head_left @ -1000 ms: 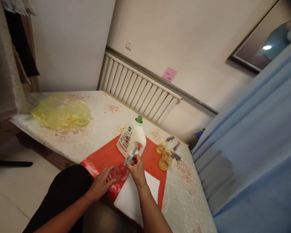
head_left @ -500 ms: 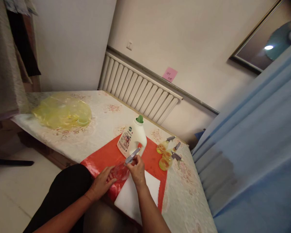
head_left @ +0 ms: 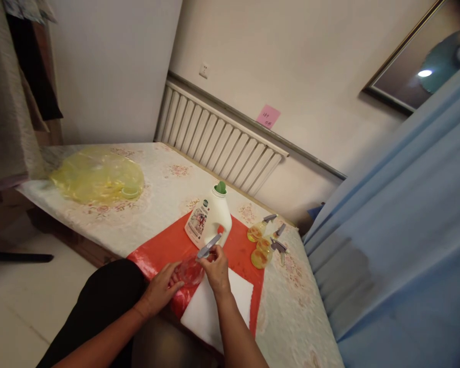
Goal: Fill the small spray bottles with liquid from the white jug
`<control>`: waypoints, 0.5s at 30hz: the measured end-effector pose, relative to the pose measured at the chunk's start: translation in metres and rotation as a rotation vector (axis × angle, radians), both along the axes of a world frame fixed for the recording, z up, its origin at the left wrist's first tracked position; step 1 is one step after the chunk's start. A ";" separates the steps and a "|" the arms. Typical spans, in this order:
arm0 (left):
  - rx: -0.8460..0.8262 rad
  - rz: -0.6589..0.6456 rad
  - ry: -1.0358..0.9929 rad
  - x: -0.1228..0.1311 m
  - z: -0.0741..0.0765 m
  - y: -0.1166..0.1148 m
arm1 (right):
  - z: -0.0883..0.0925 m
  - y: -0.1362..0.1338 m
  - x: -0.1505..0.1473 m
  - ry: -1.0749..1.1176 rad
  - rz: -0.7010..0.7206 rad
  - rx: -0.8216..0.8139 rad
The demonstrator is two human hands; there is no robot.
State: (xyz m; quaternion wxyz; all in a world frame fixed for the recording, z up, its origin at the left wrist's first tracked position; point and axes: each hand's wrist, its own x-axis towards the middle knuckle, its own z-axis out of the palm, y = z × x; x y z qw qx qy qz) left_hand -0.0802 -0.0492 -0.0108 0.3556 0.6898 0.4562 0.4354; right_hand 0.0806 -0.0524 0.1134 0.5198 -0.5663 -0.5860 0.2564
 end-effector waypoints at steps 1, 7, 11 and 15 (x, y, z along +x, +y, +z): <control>0.000 -0.003 0.001 0.000 0.000 0.000 | 0.001 -0.001 0.000 0.002 0.000 0.001; -0.016 0.002 0.007 0.000 0.002 -0.001 | 0.008 -0.008 0.008 0.013 0.149 -0.003; -0.005 0.000 0.012 0.000 0.002 -0.001 | 0.003 -0.003 0.005 0.019 0.058 -0.009; 0.000 -0.010 0.003 0.000 0.000 0.000 | -0.003 -0.001 -0.001 0.022 -0.028 0.001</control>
